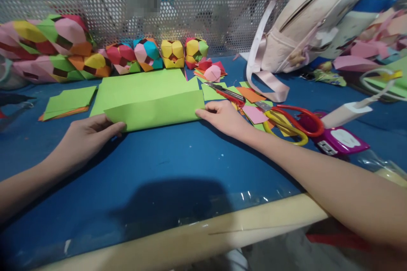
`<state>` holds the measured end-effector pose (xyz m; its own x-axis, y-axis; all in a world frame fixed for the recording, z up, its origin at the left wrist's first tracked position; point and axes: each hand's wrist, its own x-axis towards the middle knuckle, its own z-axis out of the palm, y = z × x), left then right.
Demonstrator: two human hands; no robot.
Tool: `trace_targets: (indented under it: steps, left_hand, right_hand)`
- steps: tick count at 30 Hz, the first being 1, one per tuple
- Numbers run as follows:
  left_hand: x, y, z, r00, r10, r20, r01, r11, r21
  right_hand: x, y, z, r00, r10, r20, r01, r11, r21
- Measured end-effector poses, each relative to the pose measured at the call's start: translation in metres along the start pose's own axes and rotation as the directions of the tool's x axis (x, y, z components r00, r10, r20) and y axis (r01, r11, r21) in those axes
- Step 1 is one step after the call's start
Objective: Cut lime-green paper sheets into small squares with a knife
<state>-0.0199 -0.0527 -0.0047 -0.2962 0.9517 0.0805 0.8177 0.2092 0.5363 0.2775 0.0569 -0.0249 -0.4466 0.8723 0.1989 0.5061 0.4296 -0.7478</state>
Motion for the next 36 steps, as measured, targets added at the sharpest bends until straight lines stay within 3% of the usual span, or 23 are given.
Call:
trace_targets:
  steps: [10, 25, 36]
  left_hand:
    - [0.000, 0.006, 0.003, 0.998, 0.052, -0.047, -0.051, 0.998, 0.026]
    - [0.006, 0.005, 0.005, 0.997, 0.008, -0.070, -0.006, 1.000, 0.024]
    - [0.008, 0.014, 0.003, 0.997, 0.019, -0.072, -0.026, 0.996, -0.090]
  right_hand:
    - [0.000, 0.000, -0.004, 0.998, 0.008, 0.058, -0.006, 1.000, -0.028]
    - [0.000, 0.001, -0.006, 0.997, 0.021, 0.077, -0.022, 1.000, 0.007]
    - [0.006, 0.000, 0.001, 0.999, 0.035, -0.017, -0.035, 0.999, -0.005]
